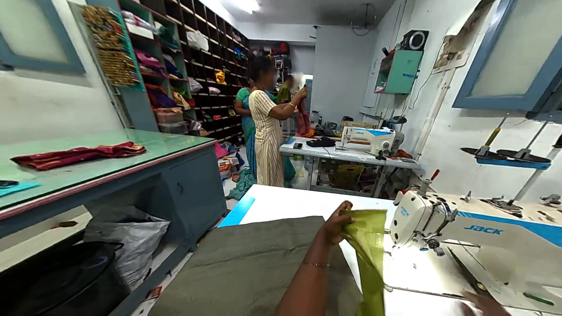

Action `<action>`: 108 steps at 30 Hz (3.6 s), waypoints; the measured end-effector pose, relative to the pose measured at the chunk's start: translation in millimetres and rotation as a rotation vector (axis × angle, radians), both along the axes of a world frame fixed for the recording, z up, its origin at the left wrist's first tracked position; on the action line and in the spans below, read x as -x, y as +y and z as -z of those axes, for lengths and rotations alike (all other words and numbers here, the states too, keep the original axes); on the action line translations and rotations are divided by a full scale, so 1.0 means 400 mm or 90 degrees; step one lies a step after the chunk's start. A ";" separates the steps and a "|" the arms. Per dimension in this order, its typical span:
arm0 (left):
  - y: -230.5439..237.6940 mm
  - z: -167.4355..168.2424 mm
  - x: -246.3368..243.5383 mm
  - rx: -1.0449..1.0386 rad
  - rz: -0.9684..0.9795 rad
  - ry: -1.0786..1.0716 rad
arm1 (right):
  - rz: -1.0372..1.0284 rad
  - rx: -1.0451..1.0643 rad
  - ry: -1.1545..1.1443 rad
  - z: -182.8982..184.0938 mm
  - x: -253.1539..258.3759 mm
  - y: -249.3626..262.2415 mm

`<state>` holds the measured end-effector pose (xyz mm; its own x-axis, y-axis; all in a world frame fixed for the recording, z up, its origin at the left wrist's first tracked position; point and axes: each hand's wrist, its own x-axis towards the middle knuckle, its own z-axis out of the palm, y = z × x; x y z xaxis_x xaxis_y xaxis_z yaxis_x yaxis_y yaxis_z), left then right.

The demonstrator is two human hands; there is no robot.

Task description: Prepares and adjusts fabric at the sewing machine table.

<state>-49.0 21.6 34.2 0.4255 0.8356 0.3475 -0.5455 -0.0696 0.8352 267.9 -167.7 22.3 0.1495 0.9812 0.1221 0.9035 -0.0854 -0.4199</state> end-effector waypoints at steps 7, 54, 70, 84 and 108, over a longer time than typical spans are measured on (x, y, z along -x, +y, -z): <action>0.000 -0.016 0.054 -0.014 -0.035 -0.317 | -0.434 -0.017 0.503 -0.013 0.349 0.007; 0.017 0.047 0.102 0.069 -0.358 0.942 | -0.150 0.389 0.669 0.034 0.362 -0.094; 0.031 0.092 0.071 -0.220 -0.296 0.916 | -0.125 0.239 0.739 0.058 0.348 -0.122; 0.009 0.066 0.039 -0.187 -0.263 1.011 | -0.070 0.222 0.762 0.055 0.344 -0.144; -0.005 0.060 0.008 -0.231 -0.251 1.098 | -0.092 0.198 0.696 0.078 0.326 -0.130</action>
